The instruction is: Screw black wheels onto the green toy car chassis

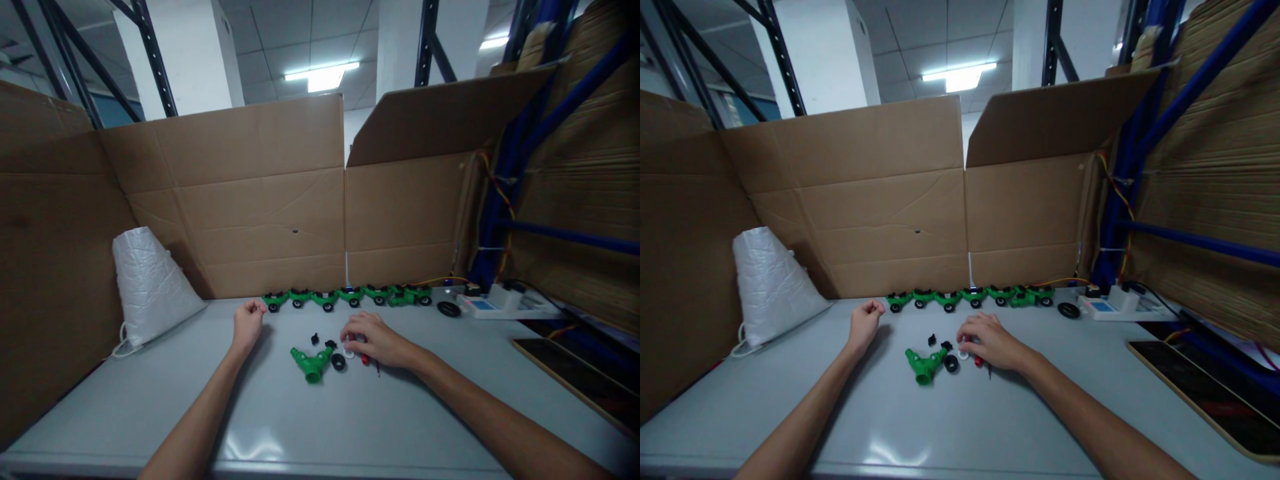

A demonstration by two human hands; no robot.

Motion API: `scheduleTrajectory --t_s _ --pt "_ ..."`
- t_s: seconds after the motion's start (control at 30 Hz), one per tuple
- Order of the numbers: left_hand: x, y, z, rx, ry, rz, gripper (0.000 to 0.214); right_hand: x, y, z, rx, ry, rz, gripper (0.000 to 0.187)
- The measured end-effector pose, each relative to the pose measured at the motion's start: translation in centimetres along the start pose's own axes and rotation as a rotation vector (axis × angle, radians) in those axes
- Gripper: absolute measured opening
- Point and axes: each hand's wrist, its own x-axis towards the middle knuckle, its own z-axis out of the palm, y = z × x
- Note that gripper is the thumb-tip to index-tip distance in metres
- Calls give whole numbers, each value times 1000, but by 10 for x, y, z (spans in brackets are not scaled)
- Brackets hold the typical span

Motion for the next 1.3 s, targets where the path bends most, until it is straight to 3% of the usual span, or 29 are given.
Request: scheduleTrajectory --t_s 0.2,0.4,0.73,1.13,1.3 --pt "3 -1 2 -47 5 0 11 2 6 7 42 5 31 7" --pt "4 1 4 -82 15 -11 10 7 10 12 16 84 15 21" --pt "8 -8 3 -118 68 -60 13 7 9 7 0 157 -39 22" --pt "5 -10 2 -110 146 -37 12 11 17 5 18 154 -66 26" --pt "8 -16 1 -91 167 -27 10 11 13 0 -3 228 -56 28"
